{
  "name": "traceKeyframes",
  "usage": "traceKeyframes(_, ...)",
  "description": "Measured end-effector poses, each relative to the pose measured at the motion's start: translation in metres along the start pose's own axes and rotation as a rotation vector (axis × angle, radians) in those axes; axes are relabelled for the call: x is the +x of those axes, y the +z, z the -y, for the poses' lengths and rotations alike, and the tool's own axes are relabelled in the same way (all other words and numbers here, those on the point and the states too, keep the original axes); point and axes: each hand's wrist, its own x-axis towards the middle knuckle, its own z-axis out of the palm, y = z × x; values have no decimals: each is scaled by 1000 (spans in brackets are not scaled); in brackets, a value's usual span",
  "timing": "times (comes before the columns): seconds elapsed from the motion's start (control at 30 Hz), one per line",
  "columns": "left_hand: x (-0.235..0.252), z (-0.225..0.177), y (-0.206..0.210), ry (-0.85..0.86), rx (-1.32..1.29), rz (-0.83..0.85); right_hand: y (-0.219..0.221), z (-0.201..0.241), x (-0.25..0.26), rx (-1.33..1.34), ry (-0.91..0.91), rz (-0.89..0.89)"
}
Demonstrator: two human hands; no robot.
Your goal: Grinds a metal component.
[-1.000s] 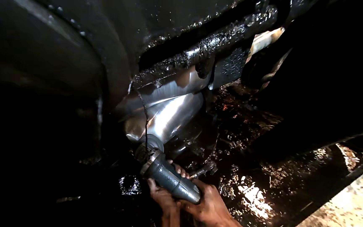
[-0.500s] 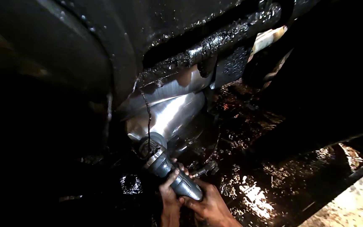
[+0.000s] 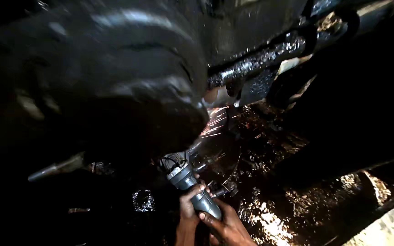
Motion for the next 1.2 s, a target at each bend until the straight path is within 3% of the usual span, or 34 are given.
traceKeyframes(0.53, 2, -20, 6, -18, 166, -91, 12, 9, 10, 110, -111, -27)
traceKeyframes(1.2, 5, -26, 20, -83, 257, -135, 13, 12, 9, 298, -28, 5)
